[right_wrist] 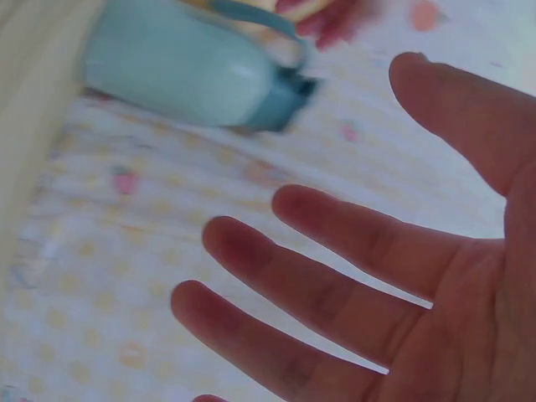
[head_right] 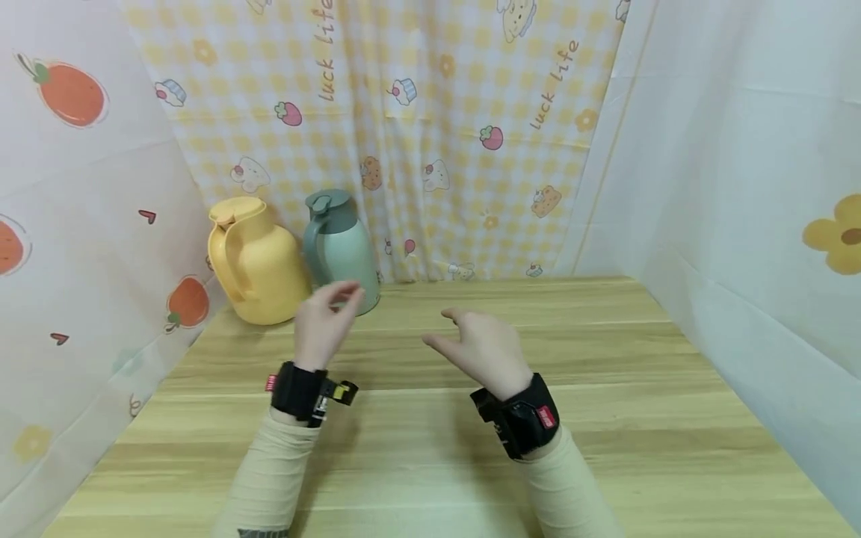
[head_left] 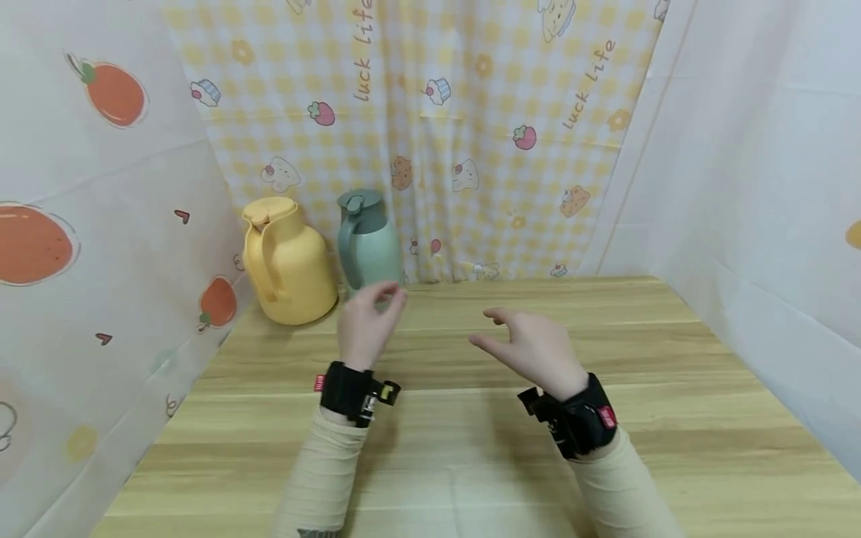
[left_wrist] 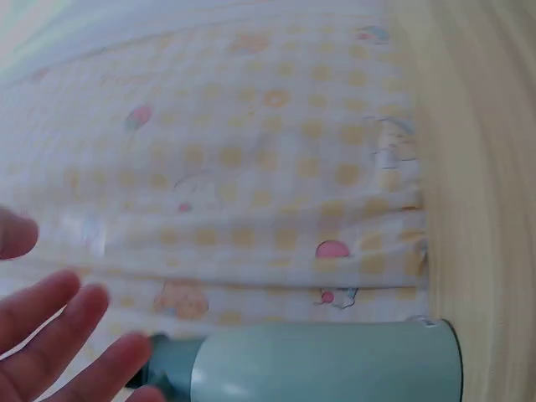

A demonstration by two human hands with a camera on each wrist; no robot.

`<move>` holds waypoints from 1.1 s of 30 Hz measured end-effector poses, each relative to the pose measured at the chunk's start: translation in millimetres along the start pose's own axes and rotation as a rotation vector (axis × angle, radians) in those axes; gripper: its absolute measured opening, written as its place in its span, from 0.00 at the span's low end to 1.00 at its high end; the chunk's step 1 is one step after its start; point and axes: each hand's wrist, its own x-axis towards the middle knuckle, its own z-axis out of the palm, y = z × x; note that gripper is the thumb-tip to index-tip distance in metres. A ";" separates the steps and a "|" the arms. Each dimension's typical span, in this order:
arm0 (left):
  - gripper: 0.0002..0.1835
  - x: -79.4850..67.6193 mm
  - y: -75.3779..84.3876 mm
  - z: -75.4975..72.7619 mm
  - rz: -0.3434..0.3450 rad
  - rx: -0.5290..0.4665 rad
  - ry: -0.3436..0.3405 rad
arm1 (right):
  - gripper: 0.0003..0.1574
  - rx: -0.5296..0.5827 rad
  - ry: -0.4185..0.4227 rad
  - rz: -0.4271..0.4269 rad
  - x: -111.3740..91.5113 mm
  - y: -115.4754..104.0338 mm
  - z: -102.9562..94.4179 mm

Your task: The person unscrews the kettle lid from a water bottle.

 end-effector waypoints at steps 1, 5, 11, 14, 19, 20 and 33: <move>0.14 6.6 -4.0 -6.1 -0.044 -0.055 0.035 | 0.36 0.009 0.009 -0.008 -3.9 -2.2 -6.8; 0.25 36.9 -23.7 -21.1 -0.220 -0.217 0.107 | 0.37 0.028 0.043 -0.027 -21.2 -7.9 -32.0; 0.36 78.2 -45.9 -21.3 -0.416 -0.361 0.060 | 0.36 0.028 0.049 -0.038 -43.1 -9.1 -56.0; 0.34 93.2 -50.1 -19.7 -0.467 -0.362 0.073 | 0.35 0.023 0.056 -0.039 -52.7 -9.5 -65.2; 0.26 109.9 -54.4 -17.7 -0.588 -0.492 0.015 | 0.32 0.029 0.078 -0.048 -65.4 -9.3 -78.1; 0.23 111.2 -55.8 -17.0 -0.597 -0.530 -0.001 | 0.32 0.032 0.083 -0.055 -67.1 -9.3 -79.1; 0.24 107.7 -50.1 -6.6 -0.547 -0.674 -0.020 | 0.30 -0.001 0.095 -0.137 -76.4 -6.0 -82.7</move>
